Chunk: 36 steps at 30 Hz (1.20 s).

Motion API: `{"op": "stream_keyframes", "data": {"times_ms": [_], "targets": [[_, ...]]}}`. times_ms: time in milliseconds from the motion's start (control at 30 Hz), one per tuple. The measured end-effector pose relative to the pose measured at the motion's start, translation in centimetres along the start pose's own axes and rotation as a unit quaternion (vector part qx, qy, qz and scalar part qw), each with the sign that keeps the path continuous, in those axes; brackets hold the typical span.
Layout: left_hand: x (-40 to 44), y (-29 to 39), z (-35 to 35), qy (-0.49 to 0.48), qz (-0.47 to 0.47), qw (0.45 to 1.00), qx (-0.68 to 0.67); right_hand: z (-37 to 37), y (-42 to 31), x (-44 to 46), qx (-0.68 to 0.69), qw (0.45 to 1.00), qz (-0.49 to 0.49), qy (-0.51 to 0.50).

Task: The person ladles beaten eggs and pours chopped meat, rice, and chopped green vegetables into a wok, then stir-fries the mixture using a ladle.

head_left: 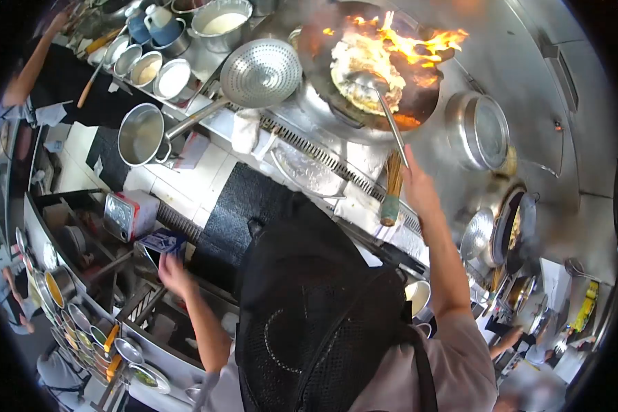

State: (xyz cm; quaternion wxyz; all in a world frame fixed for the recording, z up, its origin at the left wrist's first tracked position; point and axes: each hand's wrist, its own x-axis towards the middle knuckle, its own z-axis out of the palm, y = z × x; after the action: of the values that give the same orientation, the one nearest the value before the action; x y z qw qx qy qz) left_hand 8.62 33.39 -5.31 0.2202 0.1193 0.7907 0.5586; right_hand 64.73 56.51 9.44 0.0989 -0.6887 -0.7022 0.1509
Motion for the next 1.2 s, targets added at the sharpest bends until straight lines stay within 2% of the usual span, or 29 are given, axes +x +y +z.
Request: {"op": "stream_keyframes", "data": {"times_ms": [33, 67, 133, 200, 267, 300, 367, 400, 500, 533, 600, 633, 667, 733, 767, 800, 833, 867, 900, 933, 1000, 1033, 1100, 1133, 1200], "targets": [[0.4, 2.8, 6.5, -0.06, 0.031, 0.997, 0.046, -3.2, -2.1, 1.6, 0.146, 0.976, 0.141, -0.074], [0.9, 4.7, 11.7, -0.101, 0.155, 0.976, 0.119, -5.2, -3.3, 1.7, 0.149, 0.976, 0.141, -0.072], [0.5, 9.9, 20.0, -0.229, 0.158, 0.956, 0.098, -7.2, -4.4, -0.7, 0.117, 0.991, 0.059, 0.001], [1.4, 11.5, 26.3, -0.259, 0.242, 0.919, 0.17, -6.1, -3.4, -2.0, 0.092, 0.995, 0.044, 0.01], [4.0, 8.2, 31.5, -0.237, 0.332, 0.882, 0.237, -2.9, -2.2, -2.9, 0.041, 0.991, 0.088, -0.096], [3.7, 8.6, 32.1, -0.244, 0.337, 0.878, 0.237, -2.5, -1.7, -1.6, 0.052, 0.993, 0.078, -0.074], [3.2, 9.7, 33.8, -0.323, 0.289, 0.816, 0.383, -5.0, -2.1, -0.5, 0.1, 0.991, 0.071, -0.046], [2.8, 10.5, 33.9, -0.327, 0.291, 0.812, 0.386, -6.0, -2.6, -0.5, 0.149, 0.986, 0.071, -0.027], [1.1, 13.7, 33.5, -0.398, 0.152, 0.852, 0.304, -6.4, -5.0, -3.1, 0.11, 0.986, 0.122, 0.021], [1.2, 13.5, 33.9, -0.397, 0.155, 0.853, 0.301, -5.1, -4.0, -2.3, 0.109, 0.987, 0.119, 0.025], [1.3, 12.1, 34.4, -0.458, 0.068, 0.883, 0.082, -1.3, -0.7, -1.4, 0.131, 0.986, 0.097, -0.025], [-0.1, 14.3, 34.2, -0.501, 0.022, 0.865, 0.009, -2.2, -0.9, 0.1, 0.172, 0.981, 0.091, -0.009], [-0.8, 15.1, 34.4, -0.52, 0.049, 0.853, -0.01, -4.0, -2.6, 1.5, 0.17, 0.982, 0.087, -0.005], [-2.8, 16.3, 35.3, -0.528, -0.055, 0.826, -0.19, -7.4, -7.7, 1.5, 0.163, 0.972, 0.166, 0.035], [-3.6, 17.5, 35.5, -0.55, -0.115, 0.799, -0.215, -7.3, -9.0, 1.6, 0.133, 0.97, 0.2, 0.045], [-4.2, 18.6, 36.0, -0.569, -0.17, 0.768, -0.241, -6.4, -9.0, 1.9, 0.129, 0.971, 0.197, 0.05], [-4.7, 17.8, 37.1, -0.565, -0.202, 0.752, -0.274, -4.3, -8.2, 1.9, 0.065, 0.978, 0.196, 0.022], [-5.2, 17.5, 37.7, -0.569, -0.229, 0.748, -0.253, -2.0, -7.2, 2.1, 0.003, 0.981, 0.194, -0.005], [-5.7, 17.8, 37.9, -0.574, -0.264, 0.742, -0.222, -0.6, -4.6, 2.0, 0.05, 0.99, 0.131, -0.003], [-6.3, 18.3, 38.4, -0.578, -0.296, 0.735, -0.193, -1.6, -5.0, 2.5, 0.049, 0.99, 0.131, 0.005], [-7.2, 17.9, 39.5, -0.582, -0.371, 0.696, -0.198, -4.5, -6.8, 3.4, 0.162, 0.985, 0.045, 0.043], [-7.5, 17.0, 40.2, -0.601, -0.385, 0.672, -0.2, -4.9, -8.7, 3.5, 0.16, 0.985, 0.051, 0.042], [-9.2, 19.3, 41.1, -0.591, -0.404, 0.675, -0.177, -4.6, -13.0, 5.3, 0.107, 0.962, 0.246, 0.046], [-10.3, 20.2, 41.3, -0.58, -0.425, 0.679, -0.148, -3.5, -12.4, 5.0, 0.108, 0.961, 0.25, 0.047], [-11.8, 19.9, 42.8, -0.621, -0.372, 0.679, -0.126, -0.3, -9.5, 4.4, 0.062, 0.971, 0.225, -0.051]]}}
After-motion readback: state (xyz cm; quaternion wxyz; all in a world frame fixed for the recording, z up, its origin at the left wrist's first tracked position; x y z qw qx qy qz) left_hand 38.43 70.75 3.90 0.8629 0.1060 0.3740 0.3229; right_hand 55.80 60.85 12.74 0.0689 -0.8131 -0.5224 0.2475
